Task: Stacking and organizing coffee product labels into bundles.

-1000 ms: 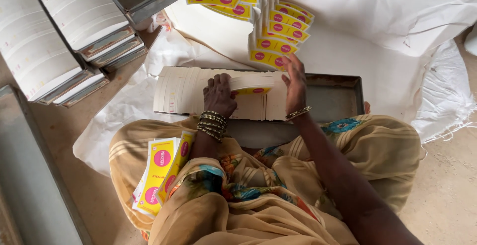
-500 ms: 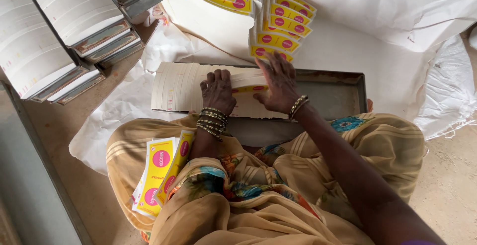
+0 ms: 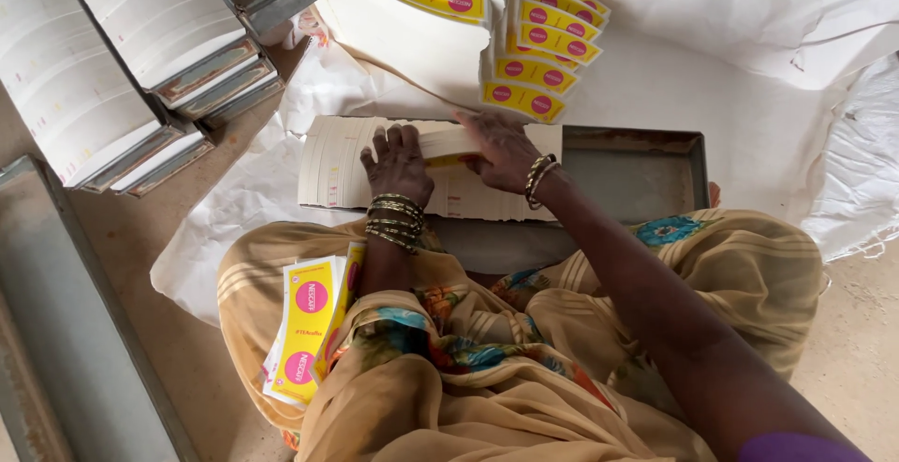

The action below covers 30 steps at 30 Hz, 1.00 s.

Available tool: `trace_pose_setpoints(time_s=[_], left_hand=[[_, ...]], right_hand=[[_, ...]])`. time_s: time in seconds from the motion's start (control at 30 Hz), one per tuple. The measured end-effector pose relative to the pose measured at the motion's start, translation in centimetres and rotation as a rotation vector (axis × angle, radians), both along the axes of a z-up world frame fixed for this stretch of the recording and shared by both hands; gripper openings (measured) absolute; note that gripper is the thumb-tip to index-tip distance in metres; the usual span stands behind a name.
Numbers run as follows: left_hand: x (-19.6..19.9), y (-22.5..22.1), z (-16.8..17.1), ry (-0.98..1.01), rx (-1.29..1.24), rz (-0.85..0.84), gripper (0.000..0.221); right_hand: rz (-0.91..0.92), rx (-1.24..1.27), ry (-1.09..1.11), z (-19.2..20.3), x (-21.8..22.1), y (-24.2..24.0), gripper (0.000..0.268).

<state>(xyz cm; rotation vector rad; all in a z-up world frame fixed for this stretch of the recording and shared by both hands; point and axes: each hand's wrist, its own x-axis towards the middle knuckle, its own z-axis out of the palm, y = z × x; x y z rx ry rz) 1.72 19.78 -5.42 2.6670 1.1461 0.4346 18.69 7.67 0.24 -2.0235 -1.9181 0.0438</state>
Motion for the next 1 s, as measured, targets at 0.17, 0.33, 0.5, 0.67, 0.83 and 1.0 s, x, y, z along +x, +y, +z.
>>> trace_pose_setpoints(time_s=[0.17,0.33,0.5,0.67,0.83,1.0], left_hand=[[-0.7,-0.2,2.9,-0.1,-0.401,0.079,0.054],[-1.1,-0.2,4.7,-0.138,-0.448,0.074,0.046],[-2.4,-0.9,4.8,-0.063,-0.144,0.05,0.053],[-0.4,-0.3,1.0,0.161,-0.214,0.055,0.079],[-0.6,-0.9,3.4,0.262,-0.274,0.051,0.102],[-0.5,1.1,-2.0,0.11,-0.028,0.015,0.073]], right_hand=[[0.059,0.105,0.275,5.5,-2.6,-1.0,0.072],[0.156,0.142,0.267,7.3,-3.1,-0.6,0.072],[-0.049,-0.133,0.466,3.9,-0.7,-1.1,0.074],[-0.05,-0.142,-0.024,1.3,-2.5,-1.1,0.083],[-0.072,-0.2,-0.131,2.5,-3.2,-0.7,0.1],[-0.075,-0.311,-0.178,2.4,-3.1,-0.1,0.11]])
